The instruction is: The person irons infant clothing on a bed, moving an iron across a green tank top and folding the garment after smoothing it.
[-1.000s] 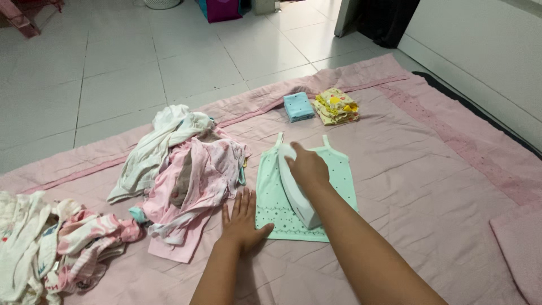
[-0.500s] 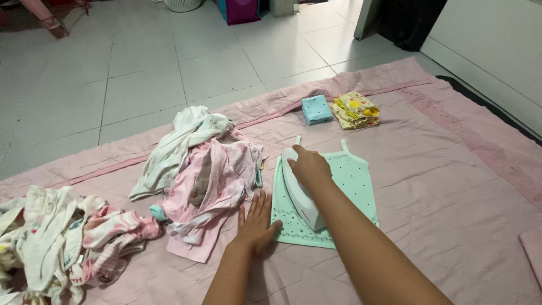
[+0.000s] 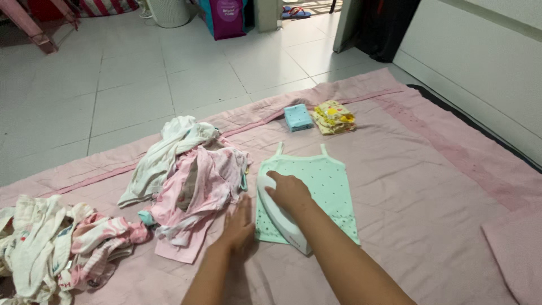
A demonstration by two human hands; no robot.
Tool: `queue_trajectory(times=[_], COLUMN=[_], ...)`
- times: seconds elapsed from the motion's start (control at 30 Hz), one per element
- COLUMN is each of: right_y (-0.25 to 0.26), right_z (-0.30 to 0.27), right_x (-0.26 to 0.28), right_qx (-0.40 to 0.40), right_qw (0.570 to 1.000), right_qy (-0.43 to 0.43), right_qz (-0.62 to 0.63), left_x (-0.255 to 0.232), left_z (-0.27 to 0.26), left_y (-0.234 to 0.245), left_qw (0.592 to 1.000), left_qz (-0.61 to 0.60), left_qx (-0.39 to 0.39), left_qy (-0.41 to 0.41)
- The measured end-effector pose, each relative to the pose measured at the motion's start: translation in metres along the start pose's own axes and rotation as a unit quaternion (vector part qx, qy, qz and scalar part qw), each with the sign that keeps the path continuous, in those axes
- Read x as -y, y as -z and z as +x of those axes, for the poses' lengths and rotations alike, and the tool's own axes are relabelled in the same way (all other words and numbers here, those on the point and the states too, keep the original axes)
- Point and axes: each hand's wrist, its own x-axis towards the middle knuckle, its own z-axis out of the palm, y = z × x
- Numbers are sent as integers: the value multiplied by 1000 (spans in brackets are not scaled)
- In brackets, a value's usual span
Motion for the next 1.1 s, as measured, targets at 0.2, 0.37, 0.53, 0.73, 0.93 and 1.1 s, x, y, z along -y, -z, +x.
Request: queue_trajectory(times=[0.2,0.37,0.53,0.73,0.93,1.1], right_y=[-3,-15,-20,-12,-9,-24], right_z=[-12,9,44,77,60,24], right_x=[8,4,-5,-14,-4,12], right_qx=[-19,-69,-106,-94,-72,-40], right_qw=[999,996,992,993,995,998], right_qy=[-28,-47,-62,-75,-67,-32], right_qz=[7,12,-2,-18,24,41], left_x=[10,11,6,-3,-9,5], left_z=[-32,-43,-38,-41,-44,-38], left_y=[7,9,13,18,25,14], left_qw=[989,970,969,970,971,975], left_qz=[141,220,203,183,184,168], left_qx=[20,51,90,103,100,88], left_qy=[35,90,106,124,119,114])
